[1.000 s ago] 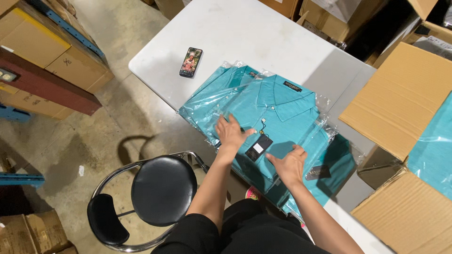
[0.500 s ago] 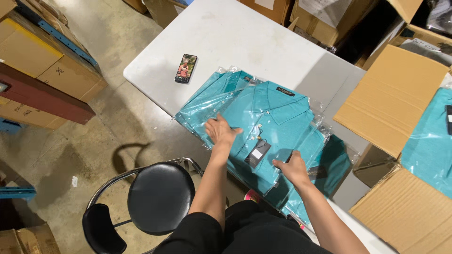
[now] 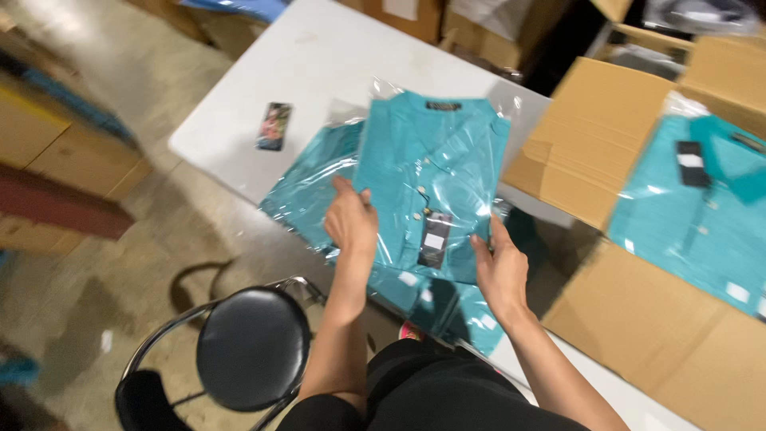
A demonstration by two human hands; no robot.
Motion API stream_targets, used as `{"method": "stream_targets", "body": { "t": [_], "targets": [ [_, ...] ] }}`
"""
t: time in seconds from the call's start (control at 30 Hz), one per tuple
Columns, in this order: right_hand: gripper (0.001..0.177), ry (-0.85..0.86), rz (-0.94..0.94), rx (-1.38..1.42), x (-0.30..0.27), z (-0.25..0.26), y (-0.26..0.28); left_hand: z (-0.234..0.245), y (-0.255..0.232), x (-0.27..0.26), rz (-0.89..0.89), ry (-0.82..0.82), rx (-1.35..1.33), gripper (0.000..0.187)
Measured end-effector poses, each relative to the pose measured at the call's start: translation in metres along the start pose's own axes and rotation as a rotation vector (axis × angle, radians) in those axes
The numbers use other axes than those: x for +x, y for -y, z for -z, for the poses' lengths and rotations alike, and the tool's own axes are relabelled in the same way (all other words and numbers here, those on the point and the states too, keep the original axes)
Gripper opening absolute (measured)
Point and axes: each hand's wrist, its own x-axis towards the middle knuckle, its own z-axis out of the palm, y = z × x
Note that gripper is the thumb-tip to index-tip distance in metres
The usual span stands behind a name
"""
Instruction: The person picks up packaged shirts from a table one at a time and places them into a cardboard box.
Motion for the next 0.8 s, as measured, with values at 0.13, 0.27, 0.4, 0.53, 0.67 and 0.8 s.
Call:
{"method": "stream_targets", "body": {
  "t": [0.13, 0.27, 0.4, 0.53, 0.67, 0.8],
  "targets": [
    [0.05, -0.283, 0.03, 0.071, -0.004, 0.041, -0.029, -0.002, -0.064, -0.039, -0.211, -0.122, -0.085, 0.028],
    [0.049, -0.446, -0.016, 0.03, -0.001, 0.082, -0.073, -0.035, -0.109, -0.068, -0.354, 0.007, -0.158, 0.029],
    [0.045, -0.584, -0.083, 0.028, -0.001, 0.121, -0.121, -0.08, -0.149, -0.096, -0.453, 0.194, -0.148, 0.041],
    [0.041, -0.687, -0.145, 0.08, -0.005, 0.162, -0.165, -0.098, -0.196, -0.135, -0.534, 0.444, -0.23, 0.055],
    [0.042, -0.77, -0.193, 0.1, -0.009, 0.201, -0.2, -0.116, -0.232, -0.173, -0.583, 0.6, -0.236, 0.063],
    [0.04, -0.84, -0.192, 0.121, -0.007, 0.243, -0.229, -0.148, -0.268, -0.201, -0.591, 0.678, -0.232, 0.067]
  ]
}}
